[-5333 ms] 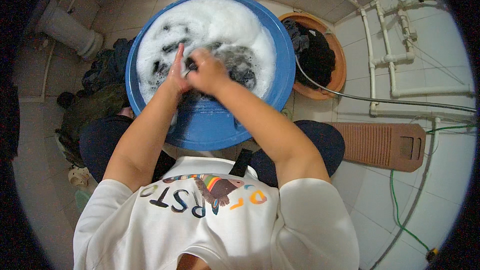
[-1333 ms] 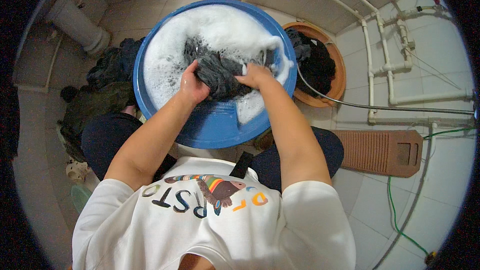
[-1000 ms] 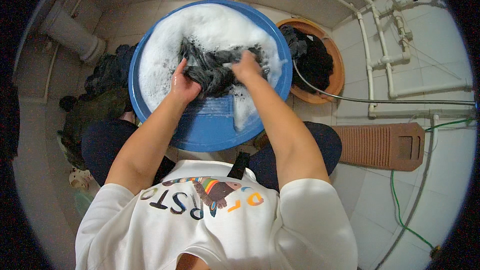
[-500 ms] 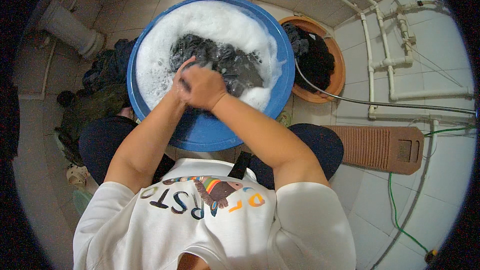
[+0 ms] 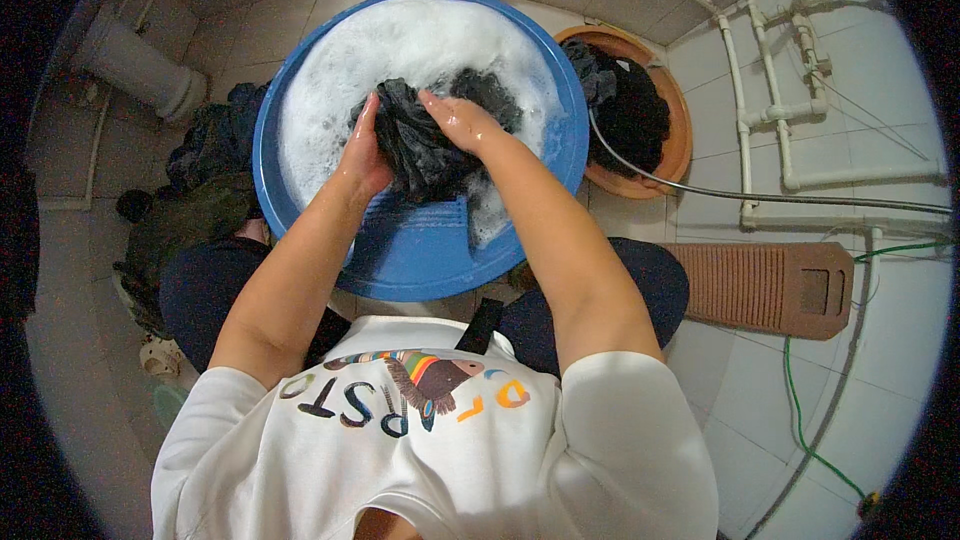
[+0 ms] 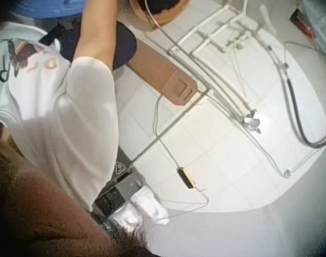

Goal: The person hand-washes a dark garment in a blue basin filled with soapy water. They repeatedly submerge, scrub, and wring the fabric by hand throughout the clip.

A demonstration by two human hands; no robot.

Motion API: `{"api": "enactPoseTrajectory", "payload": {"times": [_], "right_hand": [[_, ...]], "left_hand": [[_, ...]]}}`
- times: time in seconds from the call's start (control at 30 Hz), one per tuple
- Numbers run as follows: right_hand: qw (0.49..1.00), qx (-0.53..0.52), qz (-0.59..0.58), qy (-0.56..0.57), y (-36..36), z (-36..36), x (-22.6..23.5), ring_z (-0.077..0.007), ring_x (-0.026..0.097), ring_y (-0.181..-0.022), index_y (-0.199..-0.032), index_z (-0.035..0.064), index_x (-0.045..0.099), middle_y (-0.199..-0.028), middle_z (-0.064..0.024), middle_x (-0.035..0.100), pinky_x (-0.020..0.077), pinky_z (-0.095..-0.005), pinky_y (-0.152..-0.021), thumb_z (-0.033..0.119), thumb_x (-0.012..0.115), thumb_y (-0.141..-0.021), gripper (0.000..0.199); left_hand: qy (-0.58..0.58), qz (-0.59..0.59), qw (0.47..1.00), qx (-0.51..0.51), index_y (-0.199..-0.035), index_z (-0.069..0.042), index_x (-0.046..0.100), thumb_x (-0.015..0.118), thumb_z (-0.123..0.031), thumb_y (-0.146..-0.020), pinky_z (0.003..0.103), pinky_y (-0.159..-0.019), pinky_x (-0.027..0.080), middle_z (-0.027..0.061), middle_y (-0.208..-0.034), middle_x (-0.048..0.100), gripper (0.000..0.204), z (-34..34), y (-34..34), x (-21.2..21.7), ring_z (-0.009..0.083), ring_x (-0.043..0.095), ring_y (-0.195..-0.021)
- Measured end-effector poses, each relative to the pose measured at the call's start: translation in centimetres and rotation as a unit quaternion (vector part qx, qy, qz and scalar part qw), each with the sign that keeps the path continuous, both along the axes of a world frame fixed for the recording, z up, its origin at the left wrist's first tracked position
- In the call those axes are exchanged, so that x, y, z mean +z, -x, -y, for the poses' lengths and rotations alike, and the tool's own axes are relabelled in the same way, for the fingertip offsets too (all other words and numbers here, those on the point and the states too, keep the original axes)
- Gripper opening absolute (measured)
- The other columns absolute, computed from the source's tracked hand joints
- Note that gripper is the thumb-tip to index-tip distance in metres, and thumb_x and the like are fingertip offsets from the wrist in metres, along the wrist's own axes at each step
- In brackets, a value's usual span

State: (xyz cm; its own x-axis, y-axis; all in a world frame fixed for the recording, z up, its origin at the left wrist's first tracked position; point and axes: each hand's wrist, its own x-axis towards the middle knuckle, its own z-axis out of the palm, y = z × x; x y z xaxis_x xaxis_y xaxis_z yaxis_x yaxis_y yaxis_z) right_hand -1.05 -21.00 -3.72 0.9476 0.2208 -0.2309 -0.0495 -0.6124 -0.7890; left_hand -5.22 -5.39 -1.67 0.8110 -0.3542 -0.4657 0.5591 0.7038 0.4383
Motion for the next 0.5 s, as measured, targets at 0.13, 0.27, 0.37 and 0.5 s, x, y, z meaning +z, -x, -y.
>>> {"api": "enactPoseTrajectory", "payload": {"times": [0.13,0.27,0.37,0.5], "right_hand": [[0.984,0.062,-0.056,-0.158,0.4,-1.2,2.8,-0.0194,0.058,-0.073,-0.088,-0.0050,0.059,-0.084,-0.0125,0.062,0.0446,-0.0296,-0.072,0.044,0.051,-0.081,0.050],[0.895,0.132,-0.210,-0.370,3.3,-3.3,9.5,-0.0097,0.054,-0.082,-0.101,-0.0042,0.055,-0.090,-0.0047,0.060,0.0431,-0.0236,-0.077,0.016,0.060,-0.079,0.030],[0.912,0.277,-0.214,-0.212,2.8,-2.2,8.5,-0.0093,0.052,-0.087,-0.103,-0.0041,0.054,-0.097,-0.0060,0.059,0.0389,-0.0238,-0.084,0.018,0.063,-0.076,0.036],[0.871,0.023,-0.345,-0.349,1.8,2.5,5.0,-0.0186,0.056,-0.092,-0.108,-0.0028,0.052,-0.097,-0.0114,0.060,0.0427,-0.0299,-0.083,0.027,0.062,-0.076,0.045]], "left_hand": [[0.077,0.004,0.997,-0.001,-0.120,-0.007,0.045,0.035,-0.058,-0.084,0.044,-0.098,0.031,0.0129,-0.122,0.048,0.064,-0.8,-0.2,-1.3,0.0285,0.045,-0.113],[0.136,-0.022,0.990,0.027,-0.124,-0.005,0.041,0.026,-0.073,-0.075,0.046,-0.098,0.031,0.0180,-0.125,0.043,0.085,-2.2,0.0,-2.0,0.0338,0.042,-0.114],[0.126,-0.026,0.989,0.079,-0.125,-0.001,0.039,0.036,-0.075,-0.070,0.050,-0.099,0.027,0.0189,-0.124,0.043,0.092,-3.1,-1.3,-2.3,0.0360,0.042,-0.114],[0.158,-0.024,0.962,0.220,-0.126,-0.002,0.038,0.044,-0.068,-0.072,0.052,-0.101,0.020,0.0190,-0.130,0.036,0.086,-4.3,-2.1,-0.9,0.0369,0.033,-0.120]]}}
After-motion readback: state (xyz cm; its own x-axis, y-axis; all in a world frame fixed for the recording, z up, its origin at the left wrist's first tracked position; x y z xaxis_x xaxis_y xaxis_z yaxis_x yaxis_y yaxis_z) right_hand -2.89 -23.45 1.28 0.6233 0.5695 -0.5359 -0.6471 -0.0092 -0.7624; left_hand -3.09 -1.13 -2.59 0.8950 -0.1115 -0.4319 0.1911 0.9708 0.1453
